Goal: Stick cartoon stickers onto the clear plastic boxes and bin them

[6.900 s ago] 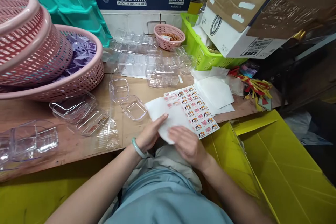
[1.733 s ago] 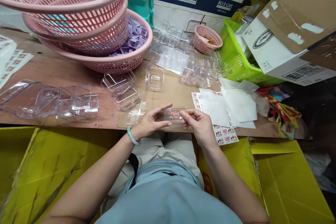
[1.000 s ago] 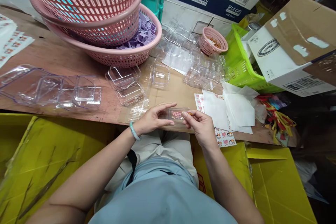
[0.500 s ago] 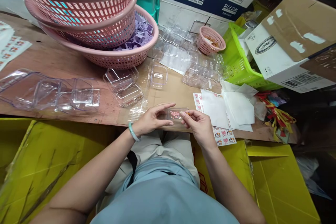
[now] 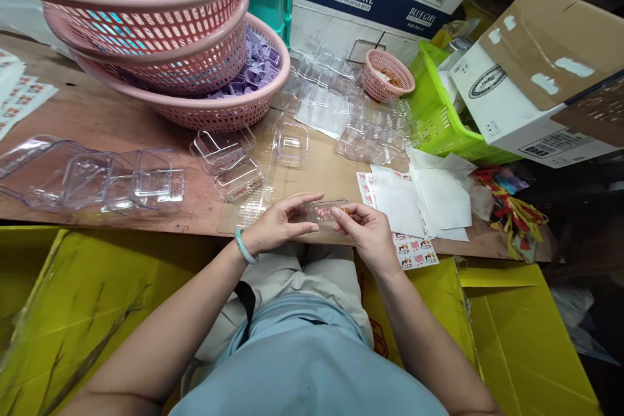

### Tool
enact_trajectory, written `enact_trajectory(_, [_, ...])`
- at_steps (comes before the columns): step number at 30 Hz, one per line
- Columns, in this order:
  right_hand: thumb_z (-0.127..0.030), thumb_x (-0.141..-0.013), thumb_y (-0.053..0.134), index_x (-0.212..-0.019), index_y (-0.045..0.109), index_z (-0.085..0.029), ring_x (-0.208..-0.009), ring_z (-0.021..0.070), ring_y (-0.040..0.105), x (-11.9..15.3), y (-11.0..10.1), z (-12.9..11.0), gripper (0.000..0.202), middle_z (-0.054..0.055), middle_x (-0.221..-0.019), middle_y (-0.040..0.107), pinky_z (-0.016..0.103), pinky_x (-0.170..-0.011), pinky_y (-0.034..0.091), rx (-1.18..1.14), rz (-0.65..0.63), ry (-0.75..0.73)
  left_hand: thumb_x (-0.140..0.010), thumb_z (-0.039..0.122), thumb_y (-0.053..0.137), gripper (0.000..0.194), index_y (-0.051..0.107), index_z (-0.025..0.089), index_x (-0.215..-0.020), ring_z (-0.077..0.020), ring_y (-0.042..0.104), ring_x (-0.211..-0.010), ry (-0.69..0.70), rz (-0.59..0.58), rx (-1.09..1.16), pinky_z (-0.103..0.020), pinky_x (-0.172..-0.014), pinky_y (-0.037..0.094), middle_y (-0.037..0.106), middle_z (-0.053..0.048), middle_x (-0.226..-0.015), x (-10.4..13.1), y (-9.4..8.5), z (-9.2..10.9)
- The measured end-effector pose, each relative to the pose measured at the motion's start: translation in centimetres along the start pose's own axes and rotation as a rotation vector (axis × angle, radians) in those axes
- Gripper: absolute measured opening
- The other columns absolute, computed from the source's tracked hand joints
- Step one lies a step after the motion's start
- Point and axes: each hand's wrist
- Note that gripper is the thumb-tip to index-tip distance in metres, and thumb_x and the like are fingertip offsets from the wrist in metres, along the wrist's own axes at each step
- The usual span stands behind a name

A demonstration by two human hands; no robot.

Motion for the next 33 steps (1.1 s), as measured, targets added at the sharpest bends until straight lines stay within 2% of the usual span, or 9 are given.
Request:
enact_trajectory(5, [-0.032, -0.086, 0.061, -0.079, 0.071, -0.022, -0.065, 0.0171, 0.061, 2.0, 1.1, -0.8, 0.016, 0.004, -0.074, 0.07, 0.03, -0.067, 0.047, 0.38, 0.066, -0.36, -0.073, 0.032, 0.076, 0.063, 0.056, 0.023, -0.132, -0.027, 0.051, -0.127, 0.01, 0.001, 0.011, -0.04, -0.107, 0.042, 0.052, -0.01, -0.141, 0.0, -0.2, 0.1])
enact_trajectory(7, [-0.026, -0.086, 0.061, -0.08, 0.07, -0.023, -0.067, 0.0176, 0.062, 2.9, 1.0, -1.6, 0.012, 0.005, -0.076, 0.072, 0.031, -0.068, 0.048, 0.433, 0.06, -0.473, -0.073, 0.031, 0.076, 0.062, 0.056, 0.023, -0.131, -0.0272, 0.05, -0.128, 0.003, 0.006, 0.036, -0.04, -0.108, 0.04, 0.052, -0.009, -0.141, 0.0, -0.3, 0.0])
enact_trajectory(9, [-0.024, -0.085, 0.063, -0.082, 0.07, -0.023, -0.065, 0.0169, 0.062, 3.5, 0.5, -2.7, 0.008, 0.004, -0.075, 0.071, 0.031, -0.066, 0.049, 0.376, 0.099, -0.499, -0.072, 0.031, 0.077, 0.064, 0.056, 0.022, -0.131, -0.028, 0.05, -0.128, -0.026, 0.013, 0.085, -0.042, -0.109, 0.039, 0.053, -0.01, -0.141, -0.2, -0.5, -0.1])
enact_trajectory(11, [-0.027, -0.083, 0.066, -0.081, 0.069, -0.023, -0.061, 0.0155, 0.06, 3.4, 0.0, -3.6, 0.006, 0.002, -0.07, 0.069, 0.029, -0.061, 0.049, 0.246, 0.18, -0.421, -0.071, 0.031, 0.078, 0.066, 0.055, 0.021, -0.132, -0.0285, 0.052, -0.126, -0.062, 0.005, 0.131, -0.044, -0.109, 0.04, 0.053, -0.011, -0.14, -0.4, -0.7, -0.3])
enact_trajectory(13, [-0.032, -0.08, 0.07, -0.077, 0.068, -0.022, -0.055, 0.0138, 0.058, 2.6, -0.5, -3.8, 0.011, 0.0, -0.063, 0.065, 0.027, -0.055, 0.048, 0.082, 0.189, -0.271, -0.07, 0.029, 0.078, 0.067, 0.055, 0.021, -0.132, -0.0285, 0.053, -0.126, -0.076, -0.015, 0.148, -0.044, -0.109, 0.04, 0.053, -0.011, -0.14, -0.5, -1.0, -0.4])
enact_trajectory(16, [-0.039, -0.074, 0.075, -0.072, 0.067, -0.019, -0.049, 0.0104, 0.054, 0.9, -0.8, -2.3, 0.021, -0.002, -0.056, 0.062, 0.024, -0.05, 0.045, -0.114, 0.051, -0.04, -0.071, 0.029, 0.078, 0.065, 0.056, 0.022, -0.132, -0.0286, 0.05, -0.128, -0.062, -0.038, 0.138, -0.044, -0.11, 0.039, 0.052, -0.01, -0.141, -0.6, -1.2, -0.4])
enact_trajectory(18, [-0.041, -0.072, 0.076, -0.072, 0.067, -0.018, -0.048, 0.0083, 0.051, 0.0, -0.7, -0.9, 0.025, -0.002, -0.056, 0.062, 0.022, -0.049, 0.043, -0.184, -0.015, 0.054, -0.071, 0.03, 0.078, 0.066, 0.055, 0.023, -0.132, -0.0291, 0.047, -0.131, -0.049, -0.044, 0.114, -0.044, -0.111, 0.038, 0.051, -0.009, -0.142, -0.5, -1.3, -0.4])
enact_trajectory(22, [-0.041, -0.07, 0.078, -0.075, 0.068, -0.017, -0.047, 0.0064, 0.048, -0.5, -0.4, 0.6, 0.027, -0.002, -0.057, 0.062, 0.019, -0.047, 0.04, -0.249, -0.047, 0.125, -0.07, 0.031, 0.078, 0.067, 0.055, 0.023, -0.133, -0.0295, 0.047, -0.131, -0.041, -0.046, 0.087, -0.044, -0.111, 0.037, 0.052, -0.009, -0.142, -0.5, -1.4, -0.3])
enact_trajectory(33, [-0.042, -0.064, 0.081, -0.076, 0.069, -0.017, -0.041, 0.0048, 0.046, -0.9, -0.5, 0.1, 0.03, -0.002, -0.057, 0.064, 0.017, -0.038, 0.031, -0.235, -0.046, 0.221, -0.07, 0.031, 0.077, 0.068, 0.054, 0.021, -0.133, -0.0289, 0.051, -0.127, -0.005, -0.073, 0.06, -0.043, -0.108, 0.041, 0.055, -0.01, -0.138, -0.8, -1.7, -0.5])
Point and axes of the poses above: each hand's wrist, its own x-axis away from the middle knuckle, its own y-axis out of the palm, z = x × y
